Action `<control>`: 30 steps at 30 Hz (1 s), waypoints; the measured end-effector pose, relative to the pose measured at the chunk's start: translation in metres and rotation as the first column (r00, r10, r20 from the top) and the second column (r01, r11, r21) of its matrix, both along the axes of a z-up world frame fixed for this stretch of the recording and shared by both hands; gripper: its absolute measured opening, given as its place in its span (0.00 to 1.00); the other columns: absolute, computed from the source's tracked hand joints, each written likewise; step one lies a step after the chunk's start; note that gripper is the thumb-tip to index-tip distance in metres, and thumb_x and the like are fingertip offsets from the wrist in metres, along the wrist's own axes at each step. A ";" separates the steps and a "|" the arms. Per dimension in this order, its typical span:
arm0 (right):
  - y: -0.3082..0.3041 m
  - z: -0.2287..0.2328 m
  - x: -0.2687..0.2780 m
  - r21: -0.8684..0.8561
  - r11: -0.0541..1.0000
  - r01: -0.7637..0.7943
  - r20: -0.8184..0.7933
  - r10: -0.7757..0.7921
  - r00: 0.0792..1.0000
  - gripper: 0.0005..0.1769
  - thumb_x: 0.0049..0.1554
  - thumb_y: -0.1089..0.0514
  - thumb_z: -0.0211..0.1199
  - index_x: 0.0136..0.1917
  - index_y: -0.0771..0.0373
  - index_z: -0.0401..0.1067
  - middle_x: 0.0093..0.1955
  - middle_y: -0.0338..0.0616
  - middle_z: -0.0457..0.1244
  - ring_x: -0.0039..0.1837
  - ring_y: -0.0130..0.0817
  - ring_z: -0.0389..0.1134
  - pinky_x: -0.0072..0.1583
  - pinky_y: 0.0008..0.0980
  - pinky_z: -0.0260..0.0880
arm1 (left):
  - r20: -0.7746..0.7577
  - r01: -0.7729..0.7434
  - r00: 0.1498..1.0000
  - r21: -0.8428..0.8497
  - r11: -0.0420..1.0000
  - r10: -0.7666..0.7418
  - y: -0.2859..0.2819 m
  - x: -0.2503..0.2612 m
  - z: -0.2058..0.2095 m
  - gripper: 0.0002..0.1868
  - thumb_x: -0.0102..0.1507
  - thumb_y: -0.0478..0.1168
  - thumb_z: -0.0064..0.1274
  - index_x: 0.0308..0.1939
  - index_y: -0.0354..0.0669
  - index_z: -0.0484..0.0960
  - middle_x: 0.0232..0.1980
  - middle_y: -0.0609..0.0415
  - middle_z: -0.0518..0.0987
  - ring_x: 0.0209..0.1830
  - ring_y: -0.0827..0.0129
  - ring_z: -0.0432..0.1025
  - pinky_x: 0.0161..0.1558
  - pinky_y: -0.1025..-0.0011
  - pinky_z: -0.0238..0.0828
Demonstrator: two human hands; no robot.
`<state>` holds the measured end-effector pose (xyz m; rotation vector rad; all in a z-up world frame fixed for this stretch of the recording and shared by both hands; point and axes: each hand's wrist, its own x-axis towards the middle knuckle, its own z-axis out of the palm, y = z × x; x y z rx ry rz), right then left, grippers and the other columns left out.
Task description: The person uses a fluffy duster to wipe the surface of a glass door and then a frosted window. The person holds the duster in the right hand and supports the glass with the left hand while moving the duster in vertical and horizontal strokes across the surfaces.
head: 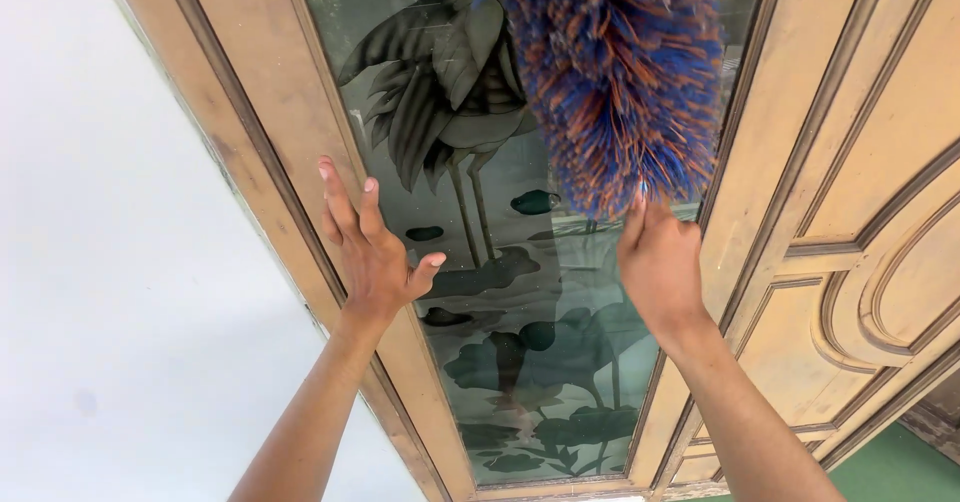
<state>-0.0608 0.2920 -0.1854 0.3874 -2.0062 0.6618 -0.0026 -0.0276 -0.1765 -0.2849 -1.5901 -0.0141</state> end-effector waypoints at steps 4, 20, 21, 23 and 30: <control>-0.036 0.012 0.035 0.036 0.998 -0.061 0.044 0.059 0.997 0.27 0.73 0.49 0.47 0.32 0.57 0.66 0.18 0.49 0.55 0.22 0.49 0.60 0.29 0.43 0.59 | 0.001 -0.037 0.999 0.016 0.999 0.037 -0.012 0.014 0.012 0.61 0.61 0.85 0.25 0.81 0.41 0.45 0.82 0.26 0.36 0.84 0.34 0.39 0.76 0.43 0.34; 0.069 -0.210 -0.019 0.225 0.973 0.056 0.151 -0.091 0.984 0.17 0.53 0.62 0.56 0.23 0.59 0.61 0.19 0.45 0.55 0.24 0.48 0.62 0.35 0.40 0.66 | 0.224 -0.121 0.949 -0.394 0.911 0.223 0.012 0.008 -0.043 0.49 0.64 0.76 0.42 0.81 0.54 0.59 0.83 0.38 0.46 0.83 0.39 0.43 0.74 0.42 0.41; 0.072 -0.202 -0.005 0.246 0.963 0.106 0.112 -0.137 0.984 0.12 0.51 0.62 0.58 0.26 0.62 0.69 0.22 0.49 0.58 0.27 0.52 0.65 0.34 0.46 0.66 | 0.223 -0.159 0.934 -0.437 0.885 0.278 0.015 0.007 -0.047 0.47 0.64 0.77 0.39 0.81 0.62 0.60 0.83 0.43 0.47 0.83 0.42 0.43 0.74 0.43 0.41; 0.087 -0.252 -0.031 0.074 0.990 0.118 0.176 -0.130 0.976 0.18 0.51 0.64 0.56 0.21 0.63 0.64 0.19 0.54 0.54 0.28 0.59 0.63 0.35 0.47 0.63 | 0.196 -0.179 0.931 -0.491 0.852 0.308 0.018 0.005 -0.056 0.45 0.63 0.78 0.37 0.80 0.68 0.60 0.83 0.46 0.49 0.83 0.45 0.45 0.75 0.45 0.43; 0.091 -0.254 -0.008 0.044 0.999 0.029 0.187 -0.037 0.982 0.20 0.49 0.65 0.53 0.17 0.59 0.60 0.16 0.51 0.52 0.25 0.58 0.61 0.33 0.38 0.61 | 0.190 -0.176 0.932 -0.507 0.844 0.309 0.045 -0.010 -0.066 0.41 0.63 0.78 0.34 0.79 0.77 0.63 0.84 0.53 0.55 0.83 0.51 0.49 0.77 0.48 0.39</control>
